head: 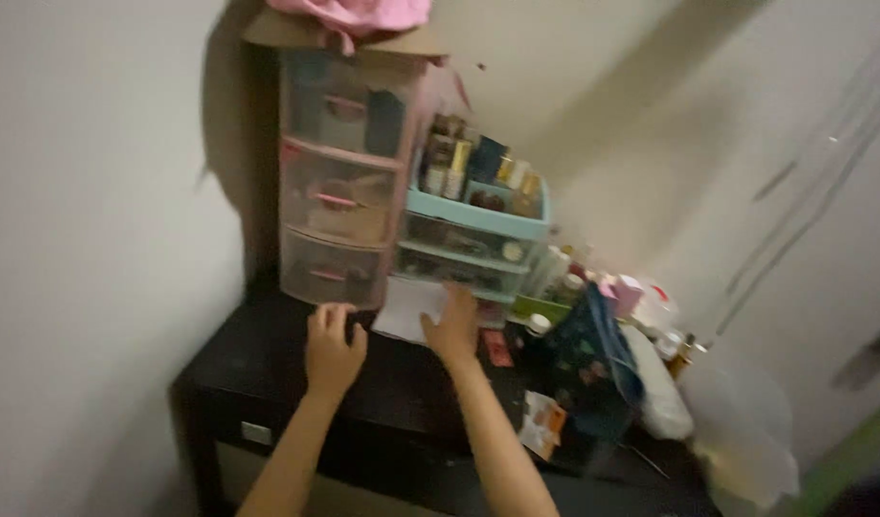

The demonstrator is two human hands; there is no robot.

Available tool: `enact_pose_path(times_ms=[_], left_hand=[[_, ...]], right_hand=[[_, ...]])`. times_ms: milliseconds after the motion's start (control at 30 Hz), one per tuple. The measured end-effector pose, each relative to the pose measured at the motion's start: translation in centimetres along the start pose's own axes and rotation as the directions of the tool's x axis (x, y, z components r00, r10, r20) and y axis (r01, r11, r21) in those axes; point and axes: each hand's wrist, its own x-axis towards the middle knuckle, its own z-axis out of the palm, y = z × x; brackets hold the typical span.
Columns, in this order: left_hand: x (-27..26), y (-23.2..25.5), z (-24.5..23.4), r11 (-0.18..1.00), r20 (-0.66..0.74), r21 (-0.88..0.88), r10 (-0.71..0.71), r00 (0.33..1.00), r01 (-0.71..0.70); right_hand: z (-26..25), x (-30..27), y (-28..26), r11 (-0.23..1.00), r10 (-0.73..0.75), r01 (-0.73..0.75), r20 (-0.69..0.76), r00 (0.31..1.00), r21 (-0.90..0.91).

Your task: The person removes small items from a plastic bag and places them into a pink drawer unit. They then open and close drawers, rearrange small boxes and plush toys on a table, and place items into a small pink storage box. The person continues to open and close drawers and handle small items throughout the clip.

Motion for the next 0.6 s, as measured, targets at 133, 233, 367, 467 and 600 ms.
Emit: enact_pose_path(times_ms=[133, 233, 367, 467, 600], left_hand=[[-0.3, -1.4, 0.1, 0.999, 0.074, -0.03, -0.037, 0.997, 0.039], [-0.5, -0.4, 0.1, 0.994, 0.128, 0.006, -0.105, 0.986, 0.105], [0.0, 0.5, -0.9, 0.992, 0.241, -0.029, -0.114, 0.964, 0.124], [0.0, 0.0, -0.6, 0.987, 0.252, -0.062, -0.13, 0.959, 0.15], [-0.2, -1.2, 0.1, 0.958, 0.286, -0.133, -0.209, 0.935, 0.254]], right_hand=[[3.3, 2.4, 2.2, 0.993, 0.118, -0.118, 0.006, 0.993, 0.025], [4.0, 2.8, 2.2, 0.987, 0.154, -0.154, -0.02, 0.988, -0.045], [4.3, 2.6, 3.3, 0.986, 0.06, -0.086, -0.182, 0.981, -0.14], [4.6, 3.2, 5.6, 0.998, 0.067, -0.067, -0.102, 0.992, 0.003], [3.3, 3.1, 6.1, 0.954, 0.067, -0.086, 0.076, 0.995, 0.286]])
